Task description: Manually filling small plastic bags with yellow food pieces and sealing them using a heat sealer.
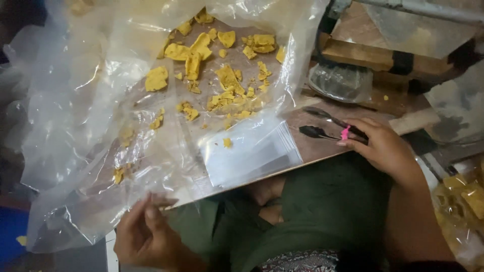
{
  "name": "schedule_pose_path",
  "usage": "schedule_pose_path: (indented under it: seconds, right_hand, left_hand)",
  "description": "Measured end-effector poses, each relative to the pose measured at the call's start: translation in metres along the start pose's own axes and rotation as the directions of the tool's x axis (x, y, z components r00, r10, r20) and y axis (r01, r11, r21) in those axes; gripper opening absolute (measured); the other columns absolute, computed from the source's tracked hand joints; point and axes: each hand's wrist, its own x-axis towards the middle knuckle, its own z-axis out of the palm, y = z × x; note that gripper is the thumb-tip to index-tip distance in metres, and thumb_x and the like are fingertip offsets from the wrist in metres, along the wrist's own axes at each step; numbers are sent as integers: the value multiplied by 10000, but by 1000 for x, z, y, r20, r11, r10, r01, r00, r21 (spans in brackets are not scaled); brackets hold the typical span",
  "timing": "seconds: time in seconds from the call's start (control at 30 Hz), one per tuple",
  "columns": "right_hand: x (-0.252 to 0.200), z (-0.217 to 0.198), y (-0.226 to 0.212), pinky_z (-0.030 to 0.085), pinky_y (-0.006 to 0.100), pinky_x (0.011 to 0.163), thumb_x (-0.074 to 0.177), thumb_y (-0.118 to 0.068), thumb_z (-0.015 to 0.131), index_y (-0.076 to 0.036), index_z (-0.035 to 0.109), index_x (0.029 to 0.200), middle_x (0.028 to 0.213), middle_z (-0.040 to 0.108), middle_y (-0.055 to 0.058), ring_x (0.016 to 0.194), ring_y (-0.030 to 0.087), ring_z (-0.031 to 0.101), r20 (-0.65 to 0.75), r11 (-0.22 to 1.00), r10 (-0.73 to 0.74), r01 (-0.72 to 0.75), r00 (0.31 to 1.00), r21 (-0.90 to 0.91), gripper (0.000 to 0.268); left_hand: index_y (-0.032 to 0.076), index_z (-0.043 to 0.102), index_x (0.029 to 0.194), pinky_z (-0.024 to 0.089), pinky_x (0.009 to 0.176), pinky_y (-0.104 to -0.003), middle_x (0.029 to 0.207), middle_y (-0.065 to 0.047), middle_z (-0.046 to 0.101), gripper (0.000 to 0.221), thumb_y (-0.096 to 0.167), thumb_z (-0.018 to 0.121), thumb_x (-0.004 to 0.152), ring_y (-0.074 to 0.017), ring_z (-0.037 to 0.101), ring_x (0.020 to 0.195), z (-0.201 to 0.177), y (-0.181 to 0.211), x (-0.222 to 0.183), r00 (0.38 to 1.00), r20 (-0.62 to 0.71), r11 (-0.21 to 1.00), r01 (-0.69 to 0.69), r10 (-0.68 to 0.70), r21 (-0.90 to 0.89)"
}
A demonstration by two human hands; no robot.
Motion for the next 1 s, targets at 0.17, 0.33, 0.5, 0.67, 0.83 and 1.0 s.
schedule_pose_path:
  seconds: [0.17, 0.33, 0.5, 0.67, 0.83, 1.0]
  right_hand:
    - [34, -13, -93, 513, 410, 601, 930, -423, 667, -172, 571, 1514, 1127, 634, 73, 678, 293, 632, -158, 942, -251, 203, 955, -267, 643]
    - [122, 8, -154, 497, 416, 673, 887, -265, 776, 39, 643, 1161, 977, 611, 152, 764, 297, 600, -337, 792, -529, 310, 779, -526, 430]
    - [224, 65, -139, 424, 343, 601, 824, -147, 624, -100, 666, 796, 856, 579, 96, 704, 211, 523, -377, 499, -632, -17, 677, -866, 69]
    - [252, 78, -140, 397, 352, 652, 987, -329, 564, -126, 764, 1000, 958, 649, 79, 812, 195, 553, -110, 343, -300, -1, 948, -939, 285]
    - [269, 91, -116, 388, 348, 647, 920, -222, 610, -146, 754, 889, 904, 624, 69, 774, 193, 546, -148, 313, -362, -29, 920, -949, 166]
    - [255, 86, -110, 470, 323, 636, 839, -185, 645, -113, 677, 807, 846, 579, 55, 719, 190, 555, -324, 443, -619, -23, 716, -896, 85]
  left_hand:
    - [-139, 663, 1200, 583, 652, -307, 906, -212, 701, 232, -175, 619, 975, -236, 691, 713, 33, -17, 36, 979, -94, 983, -184, 183, -3]
    - [-26, 693, 1222, 536, 604, -273, 825, -110, 727, 257, -2, 646, 970, -165, 682, 674, 60, -28, 51, 992, -37, 992, -123, 122, -19]
    - [3, 698, 1240, 526, 615, -265, 864, -106, 738, 279, 4, 629, 970, -152, 669, 669, 68, -24, 59, 1000, -18, 998, -7, 6, -66]
    - [9, 720, 1202, 525, 611, -259, 934, -110, 764, 271, 33, 637, 946, -141, 655, 672, 73, -45, 56, 998, 20, 991, 63, -61, -120]
    - [18, 712, 1202, 556, 627, -259, 1006, -119, 779, 270, 62, 632, 947, -146, 705, 679, 76, -57, 49, 993, 64, 978, 107, -97, -178]
    - [10, 708, 1199, 567, 642, -256, 1002, -125, 773, 266, 65, 624, 952, -150, 721, 702, 77, -59, 47, 990, 75, 970, 130, -117, -206]
